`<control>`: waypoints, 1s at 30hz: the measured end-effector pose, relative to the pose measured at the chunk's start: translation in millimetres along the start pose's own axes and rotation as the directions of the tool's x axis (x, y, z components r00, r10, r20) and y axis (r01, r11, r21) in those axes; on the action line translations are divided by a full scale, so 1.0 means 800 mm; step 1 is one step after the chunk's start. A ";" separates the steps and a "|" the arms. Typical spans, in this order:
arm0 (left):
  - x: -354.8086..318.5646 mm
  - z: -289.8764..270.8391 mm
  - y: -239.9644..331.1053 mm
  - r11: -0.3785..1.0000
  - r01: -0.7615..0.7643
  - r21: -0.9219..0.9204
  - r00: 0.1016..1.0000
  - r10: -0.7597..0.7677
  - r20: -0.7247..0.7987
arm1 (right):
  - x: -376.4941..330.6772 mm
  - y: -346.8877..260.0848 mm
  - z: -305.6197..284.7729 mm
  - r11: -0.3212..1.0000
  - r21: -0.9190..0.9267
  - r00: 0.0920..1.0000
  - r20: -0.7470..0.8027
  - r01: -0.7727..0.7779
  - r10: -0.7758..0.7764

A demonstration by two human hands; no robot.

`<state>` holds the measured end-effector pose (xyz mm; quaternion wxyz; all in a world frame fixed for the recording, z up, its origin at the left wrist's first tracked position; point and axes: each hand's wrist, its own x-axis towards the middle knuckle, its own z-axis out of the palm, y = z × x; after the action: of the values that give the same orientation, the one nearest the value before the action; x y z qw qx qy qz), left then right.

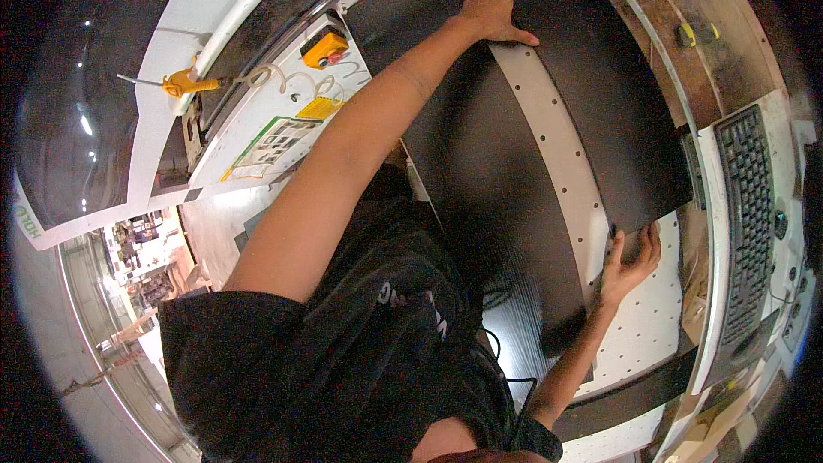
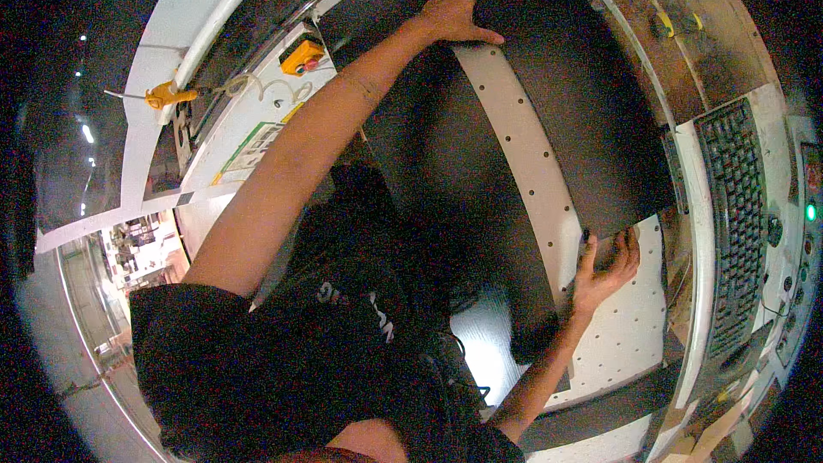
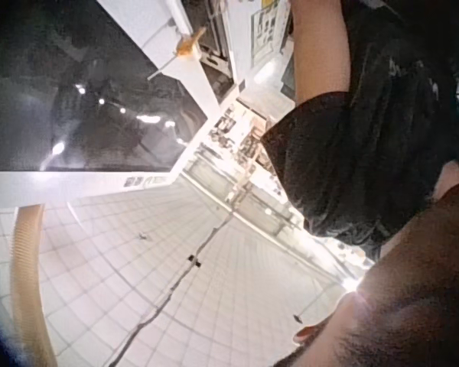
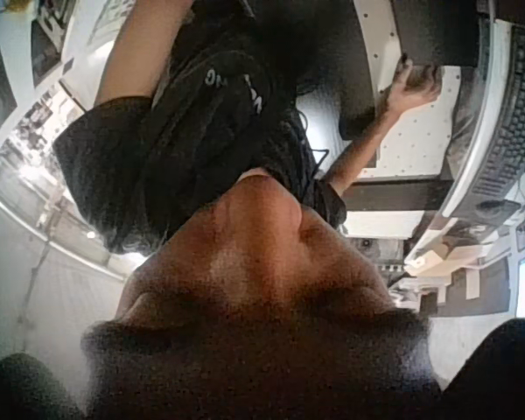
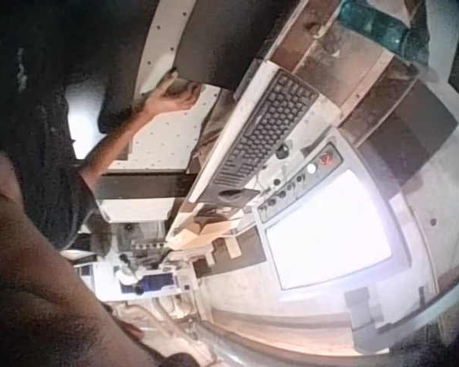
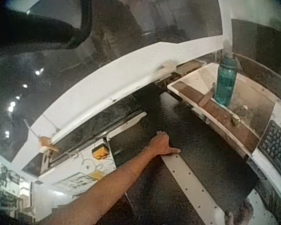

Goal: The person repeatedly places dark rectangular wood panels onto a machine table, aligns them, and uses a yellow-handled tool to press or secure them. They remove the panels and repeat the process with additional panels throughout the clip.

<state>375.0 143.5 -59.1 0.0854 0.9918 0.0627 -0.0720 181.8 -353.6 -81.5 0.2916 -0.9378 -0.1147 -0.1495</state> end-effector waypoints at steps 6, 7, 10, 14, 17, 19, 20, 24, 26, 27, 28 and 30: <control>-0.006 0.009 -0.005 0.999 -0.015 -0.032 0.998 0.013 -0.063 | 0.000 -0.001 0.002 0.999 -0.009 0.999 -0.005 0.035 -0.035; -0.005 0.013 -0.008 0.999 -0.015 -0.033 0.996 0.012 -0.086 | 0.000 -0.005 0.000 0.997 -0.016 0.998 -0.001 0.070 -0.070; -0.005 0.024 -0.012 0.999 -0.023 -0.048 0.994 0.018 -0.111 | 0.003 -0.014 -0.003 0.998 -0.037 0.999 0.031 0.042 -0.041; -0.002 0.025 -0.012 0.998 -0.019 -0.064 0.998 0.015 -0.065 | 0.000 -0.018 -0.005 0.999 -0.035 0.999 0.030 0.021 -0.020; -0.009 0.025 -0.007 0.998 0.023 -0.052 0.999 -0.026 -0.046 | 0.004 -0.018 -0.007 0.998 -0.055 0.999 0.042 0.028 -0.026; -0.014 0.022 -0.007 0.999 0.034 -0.036 0.998 -0.036 -0.049 | 0.000 -0.017 -0.004 0.998 -0.044 0.999 0.017 0.048 -0.047; -0.017 0.020 -0.003 0.999 0.026 -0.033 0.994 -0.029 -0.101 | 0.001 -0.017 -0.004 0.997 -0.045 0.998 0.002 0.067 -0.067; -0.042 -0.004 0.015 1.000 -0.004 -0.031 0.993 0.000 -0.120 | -0.005 -0.012 0.004 0.999 -0.018 0.999 -0.038 0.030 -0.030; -0.065 -0.014 0.010 0.984 -0.118 -0.136 0.993 0.113 -0.043 | -0.005 -0.018 0.007 0.999 0.029 0.999 -0.038 -0.021 0.022; -0.084 -0.009 0.005 0.945 -0.226 -0.237 0.974 0.227 -0.021 | -0.004 -0.020 0.009 0.997 0.054 0.998 -0.029 -0.048 0.050; -0.111 -0.004 0.009 0.894 -0.332 -0.301 0.943 0.308 -0.126 | -0.004 -0.017 0.011 0.999 0.050 0.999 -0.030 -0.013 0.015; -0.180 0.021 0.025 0.813 -0.474 -0.337 0.863 0.353 -0.362 | -0.008 -0.005 0.013 0.999 0.032 0.999 -0.033 0.040 -0.038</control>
<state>234.5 105.3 -50.0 0.2978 0.9396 -0.1314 0.1059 176.9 -344.9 -89.9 0.3058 -0.9279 -0.1307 -0.1682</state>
